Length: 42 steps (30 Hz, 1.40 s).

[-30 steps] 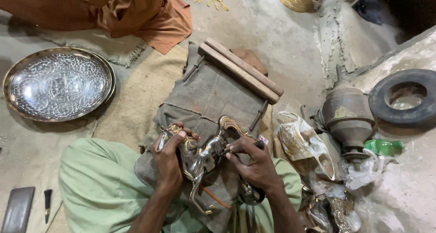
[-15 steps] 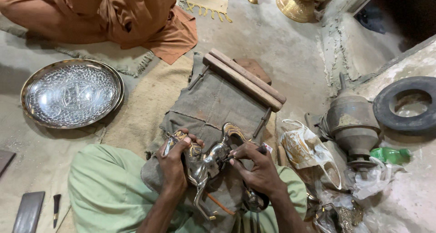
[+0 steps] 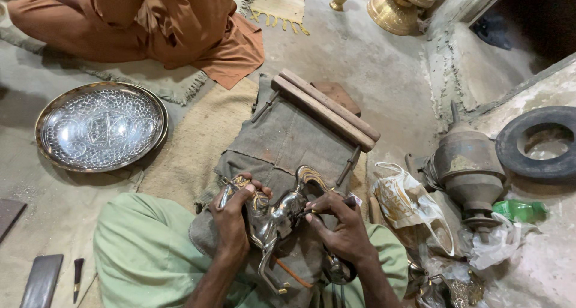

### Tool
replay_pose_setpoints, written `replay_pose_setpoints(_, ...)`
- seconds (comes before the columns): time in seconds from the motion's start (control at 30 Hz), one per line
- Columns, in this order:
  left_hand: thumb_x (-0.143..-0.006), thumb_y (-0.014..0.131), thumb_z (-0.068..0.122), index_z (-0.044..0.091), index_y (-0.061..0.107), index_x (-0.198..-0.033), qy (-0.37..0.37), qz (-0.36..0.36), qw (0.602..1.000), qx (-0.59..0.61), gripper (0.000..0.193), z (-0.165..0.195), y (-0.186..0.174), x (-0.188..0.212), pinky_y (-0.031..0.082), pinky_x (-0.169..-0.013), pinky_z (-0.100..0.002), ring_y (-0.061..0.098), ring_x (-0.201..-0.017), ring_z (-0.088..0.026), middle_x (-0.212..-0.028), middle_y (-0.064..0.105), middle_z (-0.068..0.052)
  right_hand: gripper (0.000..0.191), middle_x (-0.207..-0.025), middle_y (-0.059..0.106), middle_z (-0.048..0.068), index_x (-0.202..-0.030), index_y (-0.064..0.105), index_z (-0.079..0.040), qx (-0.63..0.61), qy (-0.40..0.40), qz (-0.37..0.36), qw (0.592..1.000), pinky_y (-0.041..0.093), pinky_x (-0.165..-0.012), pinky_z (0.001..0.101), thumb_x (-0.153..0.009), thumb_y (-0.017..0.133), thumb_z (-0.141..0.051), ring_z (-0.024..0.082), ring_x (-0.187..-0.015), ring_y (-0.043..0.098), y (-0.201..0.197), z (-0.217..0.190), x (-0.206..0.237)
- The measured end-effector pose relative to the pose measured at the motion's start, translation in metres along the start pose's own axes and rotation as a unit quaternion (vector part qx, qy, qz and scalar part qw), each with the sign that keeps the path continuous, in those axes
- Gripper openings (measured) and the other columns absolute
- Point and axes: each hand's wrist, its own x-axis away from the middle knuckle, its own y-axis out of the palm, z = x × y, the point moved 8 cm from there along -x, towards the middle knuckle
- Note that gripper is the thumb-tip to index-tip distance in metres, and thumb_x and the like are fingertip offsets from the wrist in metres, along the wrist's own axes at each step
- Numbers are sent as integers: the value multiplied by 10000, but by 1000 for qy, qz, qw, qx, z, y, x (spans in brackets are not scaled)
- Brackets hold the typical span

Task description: The person sits on the floor with a cloth-covered board on their lap and finishes a brass horse figurine. They scrape and smooth the figurine's surface with a small handheld tool, reposition and turn the piece, tap it with a wooden mallet, and use tweezers on its details.

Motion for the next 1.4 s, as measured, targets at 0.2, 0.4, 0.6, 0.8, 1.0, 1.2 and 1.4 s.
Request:
replay_pose_setpoints(0.2, -860, 636, 15, -71, 615, -1129, -4, 2, 1000, 3, 283, 2, 1, 1, 615, -694, -372, 736, -762, -257, -872, 682, -133, 179, -982, 737, 76, -977, 660, -28, -45, 49, 2, 998, 618, -880, 294, -843, 768, 17, 166, -970, 758, 4, 14, 5)
replay_pose_setpoints(0.4, -868, 623, 10, -58, 614, -1137, -4, -1, 1000, 2, 277, 6, -3, 1, 616, -712, -365, 736, -775, -255, -881, 683, -122, 226, -1031, 724, 78, -1071, 629, -19, -115, 93, 38, 988, 611, -917, 307, -891, 765, -31, 161, -1007, 735, 10, 22, 11)
replay_pose_setpoints(0.6, -875, 604, -8, -64, 617, -1142, 2, -7, 1000, -17, 273, 11, -4, 11, 632, -734, -386, 742, -787, -262, -889, 692, -135, 206, -1003, 729, 84, -1039, 640, -20, 3, 145, 75, 987, 618, -868, 297, -894, 770, -87, 164, -958, 752, 9, 0, 18)
replay_pose_setpoints(0.8, -886, 613, -12, -69, 617, -1135, 10, -11, 1000, -12, 255, 13, 0, 15, 625, -736, -384, 740, -785, -262, -886, 695, -133, 184, -956, 720, 101, -1017, 642, -22, 78, 118, 97, 985, 610, -805, 308, -905, 768, -95, 188, -895, 756, 10, -29, 13)
replay_pose_setpoints(1.0, -879, 627, -6, -57, 623, -1134, 10, -7, 1000, 15, 261, 12, 0, 12, 623, -734, -382, 738, -777, -254, -884, 696, -124, 210, -911, 756, 83, -1034, 674, -35, 87, 169, 143, 971, 604, -761, 310, -870, 780, -113, 177, -833, 760, 15, -31, 15)
replay_pose_setpoints(1.2, -859, 638, 3, -53, 636, -1123, 5, 6, 1000, 14, 270, 18, 8, 5, 611, -698, -370, 740, -761, -254, -872, 702, -126, 216, -901, 767, 79, -1036, 692, -33, 65, 165, 180, 968, 604, -765, 296, -856, 781, -111, 151, -829, 758, 13, -31, 7)
replay_pose_setpoints(1.4, -857, 627, -1, -53, 634, -1117, 8, 14, 1000, 8, 266, 22, 5, 3, 614, -675, -374, 744, -749, -258, -869, 706, -127, 207, -911, 769, 74, -1022, 689, -21, 43, 171, 203, 963, 606, -785, 279, -855, 783, -96, 131, -850, 758, 17, -28, 6)
